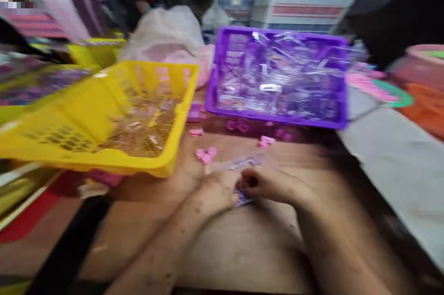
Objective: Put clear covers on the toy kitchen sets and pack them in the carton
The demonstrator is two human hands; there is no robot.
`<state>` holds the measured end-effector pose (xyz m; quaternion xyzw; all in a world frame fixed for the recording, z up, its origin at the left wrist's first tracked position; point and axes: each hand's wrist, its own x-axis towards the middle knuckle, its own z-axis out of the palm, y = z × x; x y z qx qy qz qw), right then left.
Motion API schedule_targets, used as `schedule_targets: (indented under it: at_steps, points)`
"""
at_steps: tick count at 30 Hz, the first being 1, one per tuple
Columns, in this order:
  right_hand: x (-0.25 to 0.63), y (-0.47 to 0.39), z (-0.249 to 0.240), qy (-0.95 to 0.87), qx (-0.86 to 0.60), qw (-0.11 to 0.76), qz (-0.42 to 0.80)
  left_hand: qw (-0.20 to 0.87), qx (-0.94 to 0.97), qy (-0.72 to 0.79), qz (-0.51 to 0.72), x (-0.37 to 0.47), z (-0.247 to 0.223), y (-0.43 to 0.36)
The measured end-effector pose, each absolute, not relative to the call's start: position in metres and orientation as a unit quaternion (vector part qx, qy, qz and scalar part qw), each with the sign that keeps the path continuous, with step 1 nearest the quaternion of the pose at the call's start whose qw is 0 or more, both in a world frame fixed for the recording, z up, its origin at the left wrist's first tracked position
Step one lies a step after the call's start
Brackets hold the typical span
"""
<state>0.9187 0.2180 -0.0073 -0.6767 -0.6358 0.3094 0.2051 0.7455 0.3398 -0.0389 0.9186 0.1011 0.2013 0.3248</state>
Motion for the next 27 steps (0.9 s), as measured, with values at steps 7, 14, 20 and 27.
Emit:
schedule_targets:
  at_steps: [7, 14, 20, 27]
  points:
    - [0.930, 0.222, -0.004, -0.610, -0.686, 0.181, 0.354, 0.266, 0.957, 0.092, 0.064, 0.743, -0.044, 0.347]
    - [0.948, 0.231, -0.007, -0.581, -0.743, 0.272, 0.190, 0.225, 0.963, 0.137, 0.060, 0.744, -0.022, 0.346]
    - [0.930, 0.229, 0.005, -0.574, -0.776, 0.207, 0.159, 0.213, 0.964, 0.120, 0.105, 0.736, -0.046, 0.355]
    - [0.930, 0.237, 0.001, -0.630, -0.724, 0.100, 0.263, 0.332, 0.935, 0.108, 0.065, 0.748, -0.096, 0.399]
